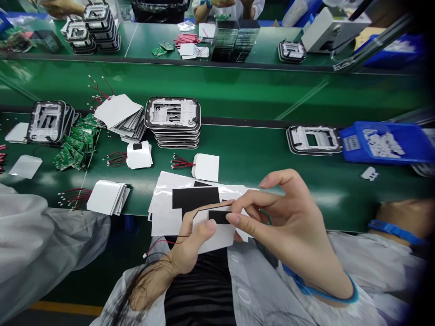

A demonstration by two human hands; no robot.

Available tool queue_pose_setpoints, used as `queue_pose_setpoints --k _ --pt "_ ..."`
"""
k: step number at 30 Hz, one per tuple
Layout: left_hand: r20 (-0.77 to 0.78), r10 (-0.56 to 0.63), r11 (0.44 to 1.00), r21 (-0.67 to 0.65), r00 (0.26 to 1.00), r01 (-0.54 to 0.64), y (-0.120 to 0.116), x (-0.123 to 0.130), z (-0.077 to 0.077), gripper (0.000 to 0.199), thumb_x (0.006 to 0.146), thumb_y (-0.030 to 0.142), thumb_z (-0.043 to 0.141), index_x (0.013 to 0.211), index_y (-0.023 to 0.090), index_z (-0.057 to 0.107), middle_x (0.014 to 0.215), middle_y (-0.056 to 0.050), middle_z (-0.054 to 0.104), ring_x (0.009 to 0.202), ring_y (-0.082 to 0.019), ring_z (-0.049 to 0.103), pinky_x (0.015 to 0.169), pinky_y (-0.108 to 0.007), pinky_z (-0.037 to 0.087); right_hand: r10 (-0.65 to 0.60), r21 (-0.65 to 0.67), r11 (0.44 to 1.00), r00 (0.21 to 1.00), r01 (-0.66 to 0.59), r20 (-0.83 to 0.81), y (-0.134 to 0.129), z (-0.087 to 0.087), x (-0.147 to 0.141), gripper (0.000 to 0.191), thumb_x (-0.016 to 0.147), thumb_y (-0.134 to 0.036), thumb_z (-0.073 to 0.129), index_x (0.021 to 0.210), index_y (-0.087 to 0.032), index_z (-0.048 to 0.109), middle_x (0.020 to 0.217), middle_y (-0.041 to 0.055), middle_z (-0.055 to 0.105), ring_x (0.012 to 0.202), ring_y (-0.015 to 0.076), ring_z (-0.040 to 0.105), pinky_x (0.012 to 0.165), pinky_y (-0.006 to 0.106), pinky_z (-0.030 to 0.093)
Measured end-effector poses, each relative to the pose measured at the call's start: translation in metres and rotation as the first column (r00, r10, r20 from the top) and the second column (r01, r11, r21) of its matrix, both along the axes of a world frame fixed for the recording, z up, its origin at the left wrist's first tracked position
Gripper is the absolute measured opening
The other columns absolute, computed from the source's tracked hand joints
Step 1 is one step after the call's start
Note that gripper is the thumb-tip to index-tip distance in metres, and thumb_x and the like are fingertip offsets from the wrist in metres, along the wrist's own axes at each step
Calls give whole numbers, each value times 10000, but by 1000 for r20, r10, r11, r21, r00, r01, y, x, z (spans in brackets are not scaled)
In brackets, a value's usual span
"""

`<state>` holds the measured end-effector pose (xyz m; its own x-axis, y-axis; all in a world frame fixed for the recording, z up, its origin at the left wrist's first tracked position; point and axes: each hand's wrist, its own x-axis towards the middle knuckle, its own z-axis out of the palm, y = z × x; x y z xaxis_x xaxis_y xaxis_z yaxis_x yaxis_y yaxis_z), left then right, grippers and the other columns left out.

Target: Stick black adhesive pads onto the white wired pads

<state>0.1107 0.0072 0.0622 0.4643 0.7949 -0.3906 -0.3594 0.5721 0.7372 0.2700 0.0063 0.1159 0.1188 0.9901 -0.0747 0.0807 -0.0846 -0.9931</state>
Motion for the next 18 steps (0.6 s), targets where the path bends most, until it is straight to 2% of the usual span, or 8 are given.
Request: queue_pose_setpoints --k 9,15,18 --pt "-29 52 998 -31 998 -53 -2 3 1 318 784 451 670 1020 238 684 1143 -42 705 1170 -290 582 1068 -480 394 -24 15 1000 1000 24 -3 -1 2 -2 439 787 -199 719 922 -302 315 642 -79 646 449 128 465 462 282 410" --pt "-92 56 998 -20 994 -58 -3 4 -2 322 782 462 668 1001 228 683 1178 -41 687 1237 -297 528 1135 -487 295 -67 61 996 997 64 41 -5 -1 -5 446 787 -155 716 926 -304 320 685 -68 669 456 138 506 460 299 403" --pt "-58 58 996 -58 997 -61 -2 4 -3 324 778 447 679 1015 226 681 1186 -50 683 1257 -301 512 1142 -495 279 -94 94 992 993 87 71 -6 -4 -6 452 783 -132 716 929 -301 323 689 -68 665 510 151 563 466 298 399"
